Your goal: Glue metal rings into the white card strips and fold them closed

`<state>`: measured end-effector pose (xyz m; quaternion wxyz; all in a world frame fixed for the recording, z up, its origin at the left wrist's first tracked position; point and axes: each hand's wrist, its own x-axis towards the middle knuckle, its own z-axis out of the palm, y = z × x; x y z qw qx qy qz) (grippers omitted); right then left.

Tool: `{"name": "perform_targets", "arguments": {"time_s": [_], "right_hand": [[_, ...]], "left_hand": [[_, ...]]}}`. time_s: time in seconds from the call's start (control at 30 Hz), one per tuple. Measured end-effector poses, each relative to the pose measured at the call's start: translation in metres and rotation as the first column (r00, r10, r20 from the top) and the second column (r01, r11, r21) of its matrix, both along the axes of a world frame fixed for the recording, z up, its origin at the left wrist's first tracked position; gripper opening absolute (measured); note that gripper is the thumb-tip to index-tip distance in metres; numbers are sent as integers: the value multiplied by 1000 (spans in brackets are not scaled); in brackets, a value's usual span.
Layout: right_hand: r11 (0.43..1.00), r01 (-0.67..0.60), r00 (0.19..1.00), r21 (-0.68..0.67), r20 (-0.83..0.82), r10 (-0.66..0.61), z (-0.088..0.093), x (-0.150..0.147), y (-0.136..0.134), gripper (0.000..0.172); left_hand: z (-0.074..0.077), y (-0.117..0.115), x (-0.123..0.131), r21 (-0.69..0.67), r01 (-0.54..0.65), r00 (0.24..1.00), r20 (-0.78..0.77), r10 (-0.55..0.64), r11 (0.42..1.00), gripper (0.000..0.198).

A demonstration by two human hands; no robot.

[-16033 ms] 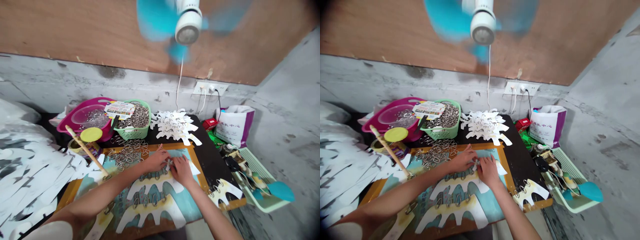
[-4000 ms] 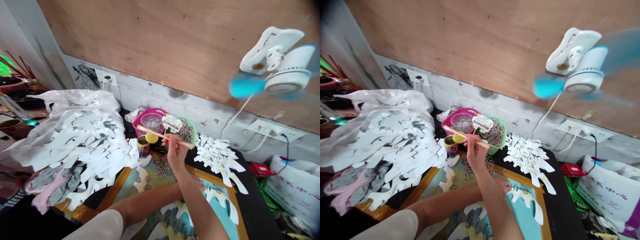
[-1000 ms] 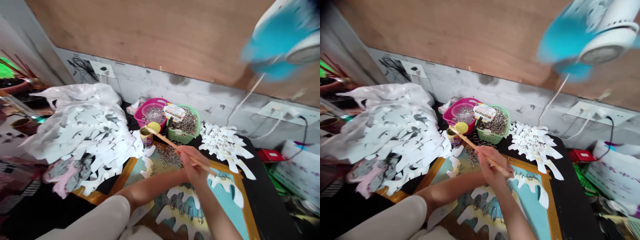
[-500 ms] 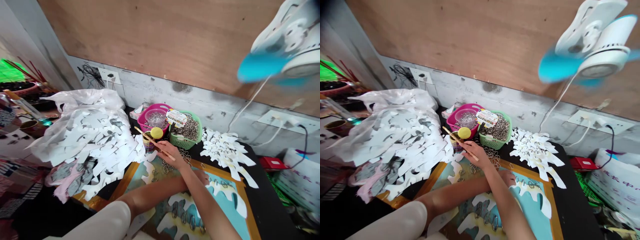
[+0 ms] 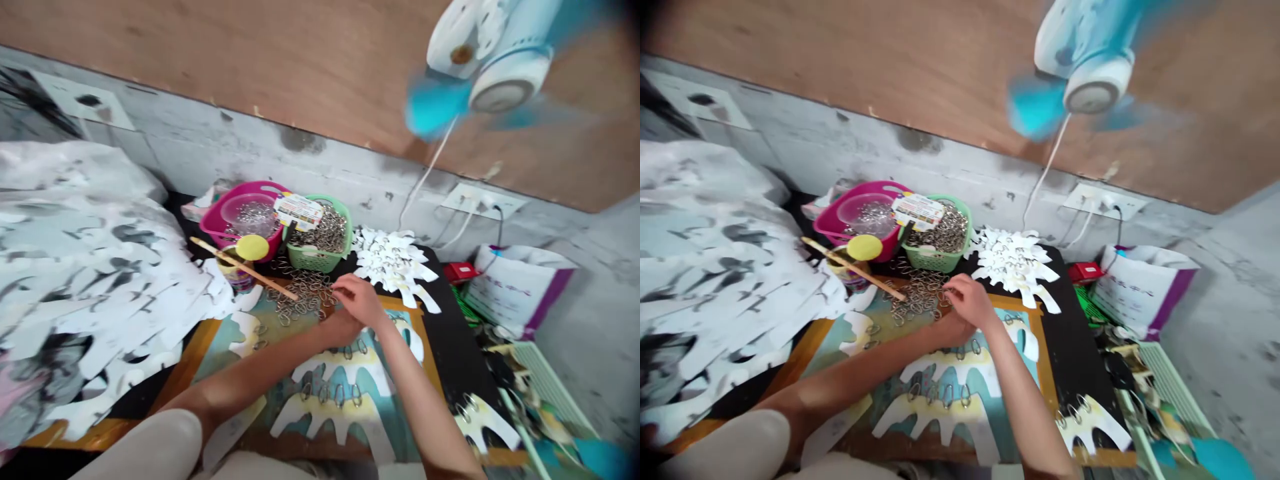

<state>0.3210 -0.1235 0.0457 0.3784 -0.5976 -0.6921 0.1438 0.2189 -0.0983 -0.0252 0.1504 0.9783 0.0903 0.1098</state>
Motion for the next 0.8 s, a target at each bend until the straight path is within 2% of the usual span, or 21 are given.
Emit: {"name": "perform_targets", "arguments": {"time_s": [0.07, 0.13, 0.23, 0.37, 0.53, 0.67, 0.73, 0.8], "right_hand": [[981, 193, 981, 10, 20, -193, 5, 38, -35, 15], [947, 321, 946, 6, 52, -321, 6, 68, -72, 18], [924, 380, 921, -39, 114, -373, -2, 91, -117, 17], [906, 409, 904, -104, 179, -388, -22, 95, -150, 19], [862, 478, 872, -170, 205, -444, -27, 98, -159, 23], [799, 567, 817, -199, 256, -516, -22, 102, -148, 29], [800, 565, 816, -204, 279, -505, -22, 100, -137, 33], [831, 511, 848, -220, 285, -447, -25, 98, -123, 29]], "left_hand": [[4, 1, 2, -24, 95, 996, 3, -95, 995, 19], [9, 3, 2, -23, 154, 988, 1, -154, 988, 10], [17, 6, 1, -43, 160, 987, -7, -160, 986, 14], [20, 5, 4, -88, 97, 993, -59, -102, 991, 16], [21, 0, 15, -143, -70, 986, -159, 47, 987, 29], [28, 10, 24, -156, -82, 987, -152, 58, 984, 33], [33, 19, 26, -134, -97, 989, -127, 80, 986, 32], [38, 24, 25, -99, -138, 986, -103, 128, 985, 32]]}}
